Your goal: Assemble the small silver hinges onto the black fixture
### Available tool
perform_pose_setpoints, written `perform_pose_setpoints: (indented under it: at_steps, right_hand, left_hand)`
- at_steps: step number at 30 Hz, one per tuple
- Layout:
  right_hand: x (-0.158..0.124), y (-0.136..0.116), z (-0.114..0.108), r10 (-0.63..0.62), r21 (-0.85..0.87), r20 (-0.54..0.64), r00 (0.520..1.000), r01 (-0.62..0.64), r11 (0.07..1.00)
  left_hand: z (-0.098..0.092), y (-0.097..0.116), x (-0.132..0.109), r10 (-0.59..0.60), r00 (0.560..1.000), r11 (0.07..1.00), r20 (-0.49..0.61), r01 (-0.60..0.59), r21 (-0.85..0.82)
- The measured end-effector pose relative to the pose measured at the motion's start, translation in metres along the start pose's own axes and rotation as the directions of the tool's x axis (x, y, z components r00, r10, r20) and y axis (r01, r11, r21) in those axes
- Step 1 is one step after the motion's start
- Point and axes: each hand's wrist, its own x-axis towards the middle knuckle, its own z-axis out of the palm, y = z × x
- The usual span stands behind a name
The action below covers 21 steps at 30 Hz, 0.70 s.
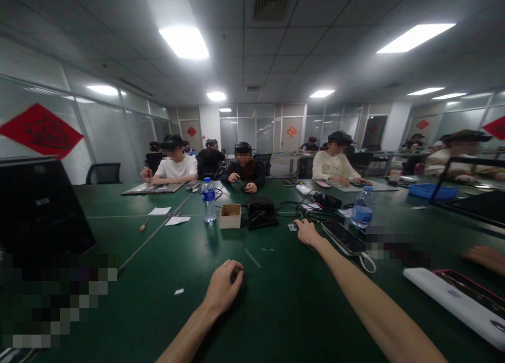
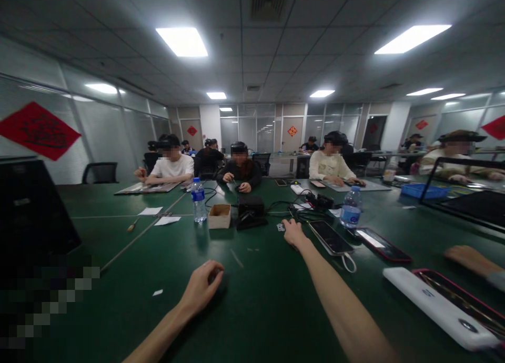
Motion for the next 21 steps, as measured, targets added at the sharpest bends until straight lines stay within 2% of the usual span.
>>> perform_pose_setpoints:
  at_steps: [6, 11, 21]
  right_hand:
    - [0.015, 0.009, 0.004, -0.023, 0.005, 0.033, 0.999, 0.023, 1.0]
    - [0.012, 0.01, 0.008, -0.043, -0.004, 0.027, 0.999, 0.043, 0.999]
    - [0.011, 0.011, 0.015, 0.001, -0.005, 0.004, 1.0, -0.001, 1.0]
  left_hand:
    - [-0.001, 0.001, 0.001, -0.017, 0.999, 1.0, 0.041, 0.017, -0.004]
    - [-0.001, 0.003, 0.001, -0.013, 0.999, 1.0, 0.041, 0.013, 0.004]
    - [-0.001, 0.006, 0.001, 0.008, 0.999, 1.0, 0.042, -0.009, 0.015]
